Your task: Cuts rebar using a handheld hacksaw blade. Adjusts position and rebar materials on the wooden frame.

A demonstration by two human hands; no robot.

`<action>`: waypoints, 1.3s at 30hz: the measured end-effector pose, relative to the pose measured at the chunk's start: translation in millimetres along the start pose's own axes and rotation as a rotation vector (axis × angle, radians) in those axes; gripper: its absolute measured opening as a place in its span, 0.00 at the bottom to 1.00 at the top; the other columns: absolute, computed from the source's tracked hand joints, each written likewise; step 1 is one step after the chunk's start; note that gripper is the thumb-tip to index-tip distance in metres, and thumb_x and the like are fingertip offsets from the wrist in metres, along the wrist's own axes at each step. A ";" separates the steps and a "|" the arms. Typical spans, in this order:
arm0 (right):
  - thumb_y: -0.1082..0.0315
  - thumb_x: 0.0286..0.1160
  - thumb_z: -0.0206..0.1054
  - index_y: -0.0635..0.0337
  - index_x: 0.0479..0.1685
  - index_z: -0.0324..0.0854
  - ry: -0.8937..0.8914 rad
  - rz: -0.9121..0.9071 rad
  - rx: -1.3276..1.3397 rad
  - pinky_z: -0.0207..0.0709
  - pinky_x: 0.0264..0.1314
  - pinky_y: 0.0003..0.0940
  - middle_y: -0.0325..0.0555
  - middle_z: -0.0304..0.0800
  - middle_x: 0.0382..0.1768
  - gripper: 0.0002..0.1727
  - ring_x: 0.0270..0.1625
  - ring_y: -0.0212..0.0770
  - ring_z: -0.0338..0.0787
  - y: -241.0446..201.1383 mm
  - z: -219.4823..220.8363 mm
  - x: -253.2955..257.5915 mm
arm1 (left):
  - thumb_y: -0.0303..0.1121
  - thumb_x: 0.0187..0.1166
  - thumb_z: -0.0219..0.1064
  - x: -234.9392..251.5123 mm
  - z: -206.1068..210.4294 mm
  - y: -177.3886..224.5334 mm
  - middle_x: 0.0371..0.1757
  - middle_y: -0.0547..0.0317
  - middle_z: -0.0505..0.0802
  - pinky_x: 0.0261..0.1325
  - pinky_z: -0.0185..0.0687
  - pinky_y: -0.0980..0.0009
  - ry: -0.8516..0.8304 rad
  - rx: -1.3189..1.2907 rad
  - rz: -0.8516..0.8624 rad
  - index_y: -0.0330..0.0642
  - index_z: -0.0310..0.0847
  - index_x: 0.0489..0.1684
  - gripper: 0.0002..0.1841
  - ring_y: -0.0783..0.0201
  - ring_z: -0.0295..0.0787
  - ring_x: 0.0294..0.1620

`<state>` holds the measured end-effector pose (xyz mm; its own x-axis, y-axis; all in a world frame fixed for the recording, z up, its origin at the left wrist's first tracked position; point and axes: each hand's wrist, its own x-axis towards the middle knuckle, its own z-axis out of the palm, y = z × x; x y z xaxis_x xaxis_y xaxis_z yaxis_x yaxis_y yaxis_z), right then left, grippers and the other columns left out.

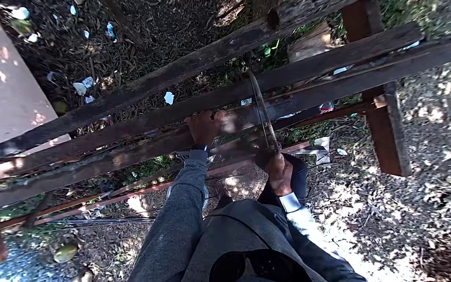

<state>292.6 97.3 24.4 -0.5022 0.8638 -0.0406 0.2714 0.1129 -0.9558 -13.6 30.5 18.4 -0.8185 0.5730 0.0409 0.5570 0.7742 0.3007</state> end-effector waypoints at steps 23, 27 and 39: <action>0.35 0.90 0.39 0.52 0.18 0.73 0.001 -0.023 -0.147 0.74 0.19 0.37 0.34 0.69 0.11 0.38 0.15 0.33 0.74 -29.0 7.4 28.2 | 0.78 0.77 0.44 0.9 2.0 -1.7 0.34 0.65 0.91 0.64 0.70 0.46 0.015 0.028 0.010 0.55 0.86 0.27 0.38 0.57 0.87 0.47; 0.28 0.86 0.38 0.53 0.21 0.76 0.033 0.137 -0.240 0.70 0.18 0.49 0.44 0.72 0.14 0.42 0.16 0.44 0.75 -43.7 55.6 110.4 | 0.76 0.79 0.46 -2.2 0.5 -1.3 0.34 0.66 0.92 0.65 0.70 0.47 0.016 0.038 0.012 0.56 0.87 0.28 0.36 0.59 0.87 0.47; 0.34 0.90 0.41 0.52 0.20 0.76 0.010 0.001 -0.080 0.73 0.19 0.35 0.32 0.69 0.12 0.37 0.15 0.31 0.73 -26.3 -7.8 -4.7 | 0.78 0.77 0.44 0.7 1.4 0.6 0.32 0.64 0.91 0.63 0.71 0.46 0.022 0.021 0.016 0.54 0.86 0.25 0.39 0.56 0.87 0.45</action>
<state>294.2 94.1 52.1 -0.4942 0.8685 -0.0379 0.3367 0.1510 -0.9294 -13.7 31.7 17.3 -0.8120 0.5798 0.0668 0.5731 0.7704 0.2794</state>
